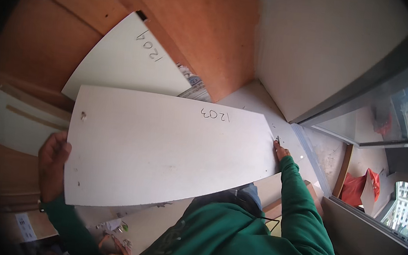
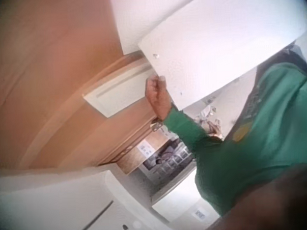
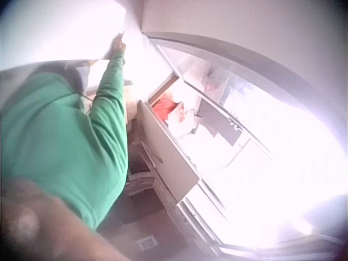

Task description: The person handles large white cabinet panels, positioning them against a wall and using a screwdriver to drive screws into pre-drilled holes. They repeatedly lift and align the panels, securing them to the wall structure while other people work in the background.

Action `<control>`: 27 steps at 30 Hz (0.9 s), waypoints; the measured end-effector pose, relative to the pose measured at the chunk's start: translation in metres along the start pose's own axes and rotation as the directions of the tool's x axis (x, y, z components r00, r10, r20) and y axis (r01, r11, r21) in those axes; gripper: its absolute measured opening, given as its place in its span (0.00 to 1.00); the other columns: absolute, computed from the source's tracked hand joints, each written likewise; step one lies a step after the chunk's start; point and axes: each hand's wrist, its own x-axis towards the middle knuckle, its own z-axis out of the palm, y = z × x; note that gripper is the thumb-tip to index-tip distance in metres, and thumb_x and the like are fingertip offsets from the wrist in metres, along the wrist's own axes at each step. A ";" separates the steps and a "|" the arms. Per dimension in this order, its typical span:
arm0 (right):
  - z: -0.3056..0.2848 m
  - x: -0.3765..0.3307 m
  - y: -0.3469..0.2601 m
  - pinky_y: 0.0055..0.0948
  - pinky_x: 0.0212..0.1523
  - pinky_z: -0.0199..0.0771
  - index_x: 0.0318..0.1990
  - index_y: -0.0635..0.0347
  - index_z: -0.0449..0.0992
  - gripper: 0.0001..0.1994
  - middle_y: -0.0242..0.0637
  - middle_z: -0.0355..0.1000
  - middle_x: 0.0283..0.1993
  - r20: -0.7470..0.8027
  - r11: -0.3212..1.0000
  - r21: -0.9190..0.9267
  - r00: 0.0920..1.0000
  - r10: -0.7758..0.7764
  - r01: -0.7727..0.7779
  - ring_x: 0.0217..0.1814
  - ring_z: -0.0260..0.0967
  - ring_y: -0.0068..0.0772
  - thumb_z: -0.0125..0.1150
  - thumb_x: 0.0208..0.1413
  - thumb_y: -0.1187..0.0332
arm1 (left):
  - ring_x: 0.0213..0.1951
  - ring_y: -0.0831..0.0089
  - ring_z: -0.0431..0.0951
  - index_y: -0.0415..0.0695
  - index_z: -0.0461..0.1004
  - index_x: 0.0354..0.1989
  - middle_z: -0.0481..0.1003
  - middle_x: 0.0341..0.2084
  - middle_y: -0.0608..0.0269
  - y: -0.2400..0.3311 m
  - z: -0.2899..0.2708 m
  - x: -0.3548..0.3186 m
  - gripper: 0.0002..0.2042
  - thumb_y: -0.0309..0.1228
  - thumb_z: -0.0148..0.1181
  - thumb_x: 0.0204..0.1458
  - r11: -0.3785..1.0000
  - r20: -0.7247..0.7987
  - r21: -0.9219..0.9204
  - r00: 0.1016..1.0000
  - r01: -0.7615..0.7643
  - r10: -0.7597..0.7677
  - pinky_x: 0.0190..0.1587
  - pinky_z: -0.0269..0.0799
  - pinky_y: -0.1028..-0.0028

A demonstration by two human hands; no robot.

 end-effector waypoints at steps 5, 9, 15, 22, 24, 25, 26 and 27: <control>0.030 0.012 0.043 0.38 0.67 0.62 0.58 0.66 0.76 0.44 0.61 0.74 0.57 0.118 1.000 -0.009 0.993 0.019 -0.018 0.62 0.71 0.55 0.39 0.61 0.30 | 0.45 0.75 0.75 0.36 0.73 0.49 0.76 0.42 0.61 0.123 0.069 0.063 0.15 0.33 0.60 0.58 0.998 -0.020 -0.058 1.000 -0.012 0.011 0.52 0.68 0.74; 0.018 0.001 0.047 0.38 0.65 0.64 0.61 0.68 0.73 0.44 0.60 0.72 0.59 0.215 0.947 0.287 0.973 0.087 -0.148 0.60 0.72 0.52 0.43 0.60 0.31 | 0.45 0.75 0.74 0.38 0.73 0.52 0.76 0.43 0.61 0.143 0.096 0.076 0.17 0.33 0.59 0.58 0.990 0.001 -0.040 0.990 -0.138 0.138 0.52 0.69 0.73; 0.016 0.027 0.060 0.36 0.60 0.68 0.56 0.74 0.75 0.46 0.56 0.76 0.53 -0.034 0.670 0.739 0.989 0.147 -0.075 0.56 0.73 0.45 0.51 0.56 0.29 | 0.49 0.72 0.74 0.37 0.68 0.60 0.75 0.49 0.59 0.103 0.070 0.066 0.23 0.28 0.58 0.55 0.994 0.094 0.029 0.990 -0.105 0.101 0.55 0.68 0.71; -0.007 0.012 0.006 0.27 0.43 0.70 0.42 0.70 0.80 0.36 0.36 0.77 0.37 -0.328 0.283 0.919 0.932 0.157 0.275 0.38 0.70 0.26 0.57 0.60 0.36 | 0.64 0.59 0.64 0.31 0.59 0.68 0.63 0.66 0.48 -0.019 0.064 0.028 0.41 0.62 0.37 0.66 0.867 -0.301 -0.489 0.952 -0.099 -0.061 0.68 0.54 0.65; -0.020 -0.002 -0.008 0.24 0.38 0.67 0.38 0.68 0.80 0.34 0.33 0.76 0.35 -0.320 0.260 0.925 0.937 0.138 0.278 0.34 0.68 0.24 0.58 0.59 0.36 | 0.66 0.58 0.63 0.35 0.53 0.72 0.56 0.70 0.48 -0.060 0.060 0.016 0.43 0.64 0.34 0.65 0.679 -0.480 -0.692 0.858 -0.244 -0.181 0.71 0.51 0.64; -0.024 -0.012 -0.021 0.26 0.41 0.70 0.35 0.64 0.79 0.31 0.32 0.74 0.32 -0.317 0.242 0.929 0.940 0.128 0.280 0.35 0.69 0.26 0.56 0.61 0.37 | 0.66 0.57 0.61 0.37 0.50 0.73 0.53 0.71 0.47 -0.112 0.032 0.009 0.45 0.67 0.33 0.63 0.797 -0.680 -0.511 0.718 -0.321 -0.147 0.71 0.51 0.63; -0.030 -0.016 -0.032 0.27 0.45 0.72 0.33 0.60 0.77 0.29 0.31 0.72 0.29 -0.317 0.225 0.931 0.941 0.117 0.286 0.36 0.71 0.27 0.54 0.62 0.38 | 0.67 0.56 0.60 0.38 0.48 0.74 0.51 0.72 0.47 -0.148 0.018 -0.003 0.47 0.69 0.31 0.62 0.868 -0.791 -0.336 0.610 -0.365 -0.049 0.72 0.52 0.61; -0.032 -0.012 -0.040 0.29 0.44 0.73 0.36 0.61 0.77 0.27 0.32 0.73 0.31 -0.336 0.048 0.942 0.939 0.071 0.333 0.36 0.72 0.29 0.53 0.63 0.41 | 0.68 0.55 0.59 0.39 0.46 0.75 0.49 0.72 0.46 -0.181 0.006 -0.012 0.48 0.71 0.30 0.60 0.916 -0.873 -0.149 0.485 -0.373 0.056 0.72 0.52 0.60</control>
